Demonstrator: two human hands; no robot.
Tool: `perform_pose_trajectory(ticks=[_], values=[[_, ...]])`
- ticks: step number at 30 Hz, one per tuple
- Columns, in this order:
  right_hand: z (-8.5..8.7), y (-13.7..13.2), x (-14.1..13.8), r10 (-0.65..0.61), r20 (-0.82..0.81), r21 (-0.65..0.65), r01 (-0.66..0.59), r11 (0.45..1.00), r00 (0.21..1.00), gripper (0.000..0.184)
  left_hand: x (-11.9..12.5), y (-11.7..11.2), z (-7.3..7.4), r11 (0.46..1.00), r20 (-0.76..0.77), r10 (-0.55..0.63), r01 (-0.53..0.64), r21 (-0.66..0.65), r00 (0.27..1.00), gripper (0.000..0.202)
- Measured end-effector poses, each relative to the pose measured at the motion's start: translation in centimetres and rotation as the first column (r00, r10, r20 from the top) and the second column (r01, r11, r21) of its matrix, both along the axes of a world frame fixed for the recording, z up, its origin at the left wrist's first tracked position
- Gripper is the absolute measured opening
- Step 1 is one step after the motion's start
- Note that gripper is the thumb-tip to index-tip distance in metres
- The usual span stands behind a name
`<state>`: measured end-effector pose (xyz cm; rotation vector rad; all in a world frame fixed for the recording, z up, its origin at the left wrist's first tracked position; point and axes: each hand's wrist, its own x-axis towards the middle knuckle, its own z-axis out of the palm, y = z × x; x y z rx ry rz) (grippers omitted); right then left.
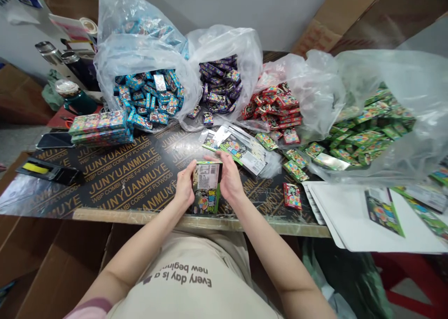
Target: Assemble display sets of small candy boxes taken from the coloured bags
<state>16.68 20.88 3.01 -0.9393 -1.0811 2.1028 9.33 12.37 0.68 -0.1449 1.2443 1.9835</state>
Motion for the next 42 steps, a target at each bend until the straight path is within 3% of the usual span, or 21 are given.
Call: perform_pose_trajectory(ticks=[3,6,8,10,13,15,17,20,26,33,35,37,40,42], values=[[-0.2,0.2,0.7,0.023,-0.030,-0.057,-0.025,0.998,0.999,0.035,-1.2,0.3,0.8,0.995,0.086,-0.100,0.101,-0.008,0.991,0.027],[-0.8,0.5,1.0,0.007,0.003,-0.027,-0.007,1.000,1.000,0.029,-2.0,0.5,2.0,0.977,0.074,-0.211,0.212,-0.018,0.975,0.020],[-1.0,0.6,1.1,-0.033,0.019,0.035,0.032,0.999,0.999,0.023,-2.4,0.4,2.9,0.969,-0.057,-0.247,0.246,-0.025,0.967,0.019],[-1.0,0.4,1.4,-0.081,0.041,0.195,0.071,0.978,0.996,0.013,-2.6,0.0,3.7,0.963,-0.318,-0.270,0.263,-0.066,0.909,0.011],[-0.7,0.2,2.5,-0.123,0.079,0.526,0.064,0.848,0.989,0.011,-3.2,-0.7,4.4,0.944,-0.622,-0.324,0.286,-0.164,0.713,0.008],[-0.4,0.2,3.6,-0.094,0.096,0.658,0.007,0.753,0.991,0.016,-3.7,-0.9,4.5,0.917,-0.670,-0.392,0.328,-0.229,0.631,0.017],[0.0,0.4,4.4,-0.029,0.115,0.695,-0.060,0.716,0.993,0.018,-4.4,-0.9,4.6,0.893,-0.668,-0.444,0.359,-0.273,0.597,0.021],[0.8,1.1,4.9,0.022,0.161,0.632,-0.120,0.765,0.987,0.017,-5.2,-0.6,4.7,0.857,-0.653,-0.509,0.400,-0.324,0.561,0.030],[1.3,2.5,4.3,0.077,0.206,0.415,-0.158,0.896,0.976,0.023,-5.7,0.1,5.2,0.800,-0.610,-0.590,0.487,-0.350,0.529,0.023],[1.3,2.9,3.9,0.098,0.180,0.407,-0.165,0.898,0.979,0.021,-5.8,0.6,5.4,0.770,-0.637,-0.626,0.490,-0.409,0.451,0.018],[1.5,2.8,4.3,0.099,0.199,0.471,-0.184,0.862,0.975,0.019,-5.7,0.3,5.9,0.772,-0.693,-0.615,0.464,-0.434,0.376,0.013],[1.5,2.4,5.0,0.073,0.226,0.593,-0.197,0.781,0.971,0.015,-5.4,-0.3,6.3,0.777,-0.761,-0.592,0.439,-0.451,0.266,0.013],[0.8,1.6,6.3,0.017,0.213,0.807,-0.186,0.561,0.977,0.012,-4.9,-1.2,6.3,0.784,-0.825,-0.545,0.440,-0.438,0.149,0.013],[0.1,1.3,6.7,-0.008,0.179,0.882,-0.157,0.444,0.984,0.016,-4.7,-1.4,5.5,0.805,-0.841,-0.512,0.438,-0.400,0.174,0.013]])
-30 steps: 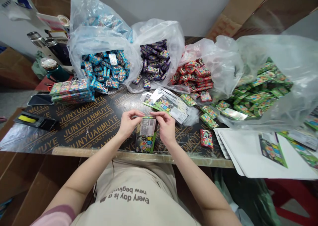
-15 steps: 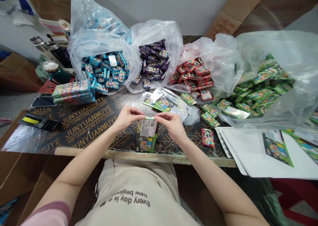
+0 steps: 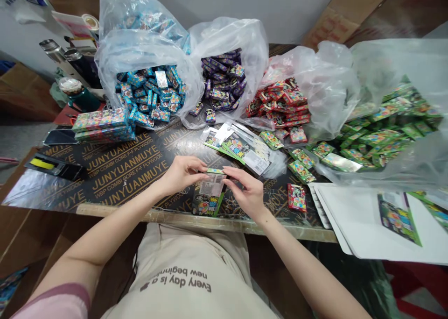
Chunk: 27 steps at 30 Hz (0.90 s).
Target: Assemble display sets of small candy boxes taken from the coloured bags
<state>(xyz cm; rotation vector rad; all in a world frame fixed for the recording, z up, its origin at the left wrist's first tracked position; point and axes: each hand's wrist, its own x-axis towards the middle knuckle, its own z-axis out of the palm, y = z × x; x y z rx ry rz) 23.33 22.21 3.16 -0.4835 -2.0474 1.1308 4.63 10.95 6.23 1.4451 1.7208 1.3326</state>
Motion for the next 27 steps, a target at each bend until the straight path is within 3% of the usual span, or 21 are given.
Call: perform_pose_trajectory(ticks=[2,4,8,11,13,18,23,27], values=[[-0.7,0.3,-0.7,-0.021,0.000,0.019,0.021,1.000,1.000,0.015,-0.1,0.2,-1.1,0.997,0.077,0.070,-0.072,0.025,0.995,0.011],[-1.2,1.0,-2.6,-0.021,0.038,-0.042,0.022,0.999,0.999,0.012,-1.1,0.6,-2.3,0.983,0.185,0.171,-0.181,0.034,0.968,0.012],[-2.2,3.1,-10.2,0.067,0.099,-0.151,-0.051,0.987,0.993,0.029,-6.3,-0.4,-4.3,0.900,0.374,0.423,-0.432,-0.066,0.825,0.020],[-3.5,4.3,-17.3,0.122,0.151,-0.007,-0.122,0.992,0.981,0.052,-10.9,-3.1,-5.6,0.820,0.416,0.571,-0.521,-0.238,0.708,0.028],[-4.6,4.9,-21.9,0.122,0.247,0.151,-0.163,0.975,0.961,0.057,-13.0,-5.0,-6.6,0.793,0.418,0.609,-0.528,-0.303,0.674,0.031],[-6.6,5.3,-30.8,0.010,0.470,0.408,-0.228,0.884,0.883,0.059,-14.6,-7.5,-8.6,0.772,0.418,0.635,-0.505,-0.386,0.650,0.035],[-7.0,5.0,-33.7,-0.028,0.553,0.494,-0.301,0.816,0.833,0.045,-15.7,-7.5,-8.8,0.768,0.418,0.637,-0.489,-0.414,0.647,0.035],[-7.0,5.0,-30.7,0.007,0.555,0.461,-0.315,0.830,0.832,0.046,-17.4,-7.5,-8.1,0.748,0.410,0.663,-0.540,-0.385,0.627,0.032]])
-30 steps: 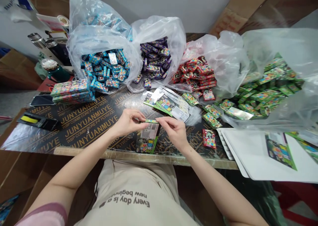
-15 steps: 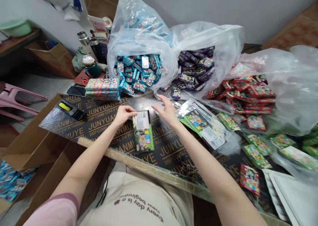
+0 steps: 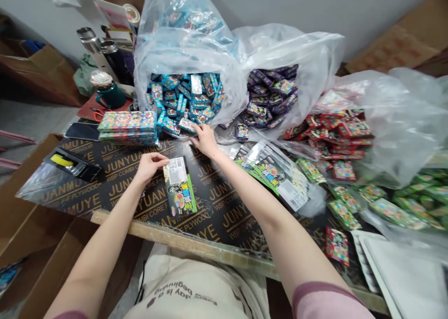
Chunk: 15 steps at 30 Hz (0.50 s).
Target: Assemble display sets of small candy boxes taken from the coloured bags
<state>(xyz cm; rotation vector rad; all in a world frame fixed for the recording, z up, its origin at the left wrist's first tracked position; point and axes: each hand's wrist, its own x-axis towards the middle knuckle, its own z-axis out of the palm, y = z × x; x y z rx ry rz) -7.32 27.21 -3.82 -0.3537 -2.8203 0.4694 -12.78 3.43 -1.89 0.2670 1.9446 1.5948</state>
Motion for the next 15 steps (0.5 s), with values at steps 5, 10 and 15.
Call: perform_pose_trajectory(ticks=[5,10,15], values=[[-0.2,0.4,10.9,-0.106,-0.157,-0.114,0.089,0.990,0.982,0.034,0.5,0.1,-0.3,1.000,-0.045,-0.001,0.000,-0.029,0.999,0.031],[-0.2,2.2,25.7,-0.465,-0.241,-0.099,0.455,0.885,0.852,0.028,3.5,1.5,-1.8,0.983,-0.033,-0.147,0.142,-0.118,0.989,0.032],[0.3,5.0,40.8,-0.745,-0.093,0.128,0.750,0.649,0.660,0.028,4.7,3.6,-1.5,0.860,-0.431,-0.379,0.141,-0.490,0.819,0.020]])
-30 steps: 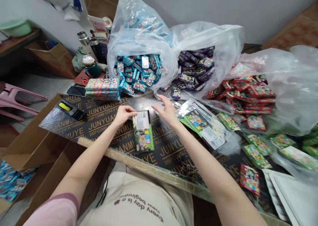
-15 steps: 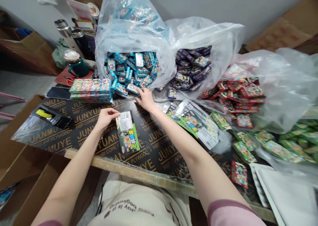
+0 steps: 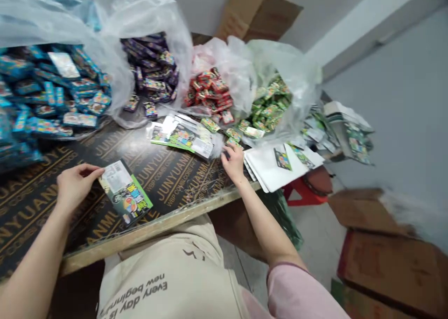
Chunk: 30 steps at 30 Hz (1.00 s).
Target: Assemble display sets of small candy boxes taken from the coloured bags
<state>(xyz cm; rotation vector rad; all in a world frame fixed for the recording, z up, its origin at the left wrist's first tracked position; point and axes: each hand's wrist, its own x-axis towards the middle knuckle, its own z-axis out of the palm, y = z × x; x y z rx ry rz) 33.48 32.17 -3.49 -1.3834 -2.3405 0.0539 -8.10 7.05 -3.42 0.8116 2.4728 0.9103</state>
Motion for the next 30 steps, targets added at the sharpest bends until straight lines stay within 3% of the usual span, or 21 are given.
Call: perform_pose_trajectory(ticks=[3,5,8,12,16,24,30], values=[[0.4,0.2,7.2,-0.137,0.228,0.036,0.132,0.991,0.964,0.027,0.7,1.2,0.6,0.984,-0.295,-0.095,0.045,-0.174,0.951,0.024],[0.5,-0.3,10.4,-0.158,0.303,0.041,0.153,0.987,0.940,0.023,1.7,2.0,0.9,0.983,-0.343,-0.149,0.102,-0.151,0.927,0.029],[0.4,-1.3,12.6,-0.131,0.345,0.027,0.129,0.991,0.929,0.019,3.8,3.1,1.3,0.969,-0.362,-0.243,0.244,-0.044,0.900,0.031],[0.0,-2.1,12.4,-0.142,0.391,0.028,0.142,0.989,0.909,0.026,6.7,4.3,2.1,0.919,-0.342,-0.353,0.391,0.050,0.871,0.027],[-0.7,-2.1,11.3,-0.168,0.414,0.026,0.173,0.985,0.895,0.035,8.4,4.3,2.8,0.888,-0.314,-0.419,0.456,0.051,0.852,0.032],[-0.7,-1.4,10.4,-0.131,0.421,-0.007,0.148,0.989,0.898,0.033,8.3,2.2,3.5,0.873,-0.272,-0.459,0.486,0.036,0.845,0.029],[0.2,-1.6,11.1,-0.221,0.399,0.040,0.224,0.974,0.890,0.031,8.2,0.9,3.5,0.870,-0.230,-0.445,0.478,0.118,0.866,0.024]])
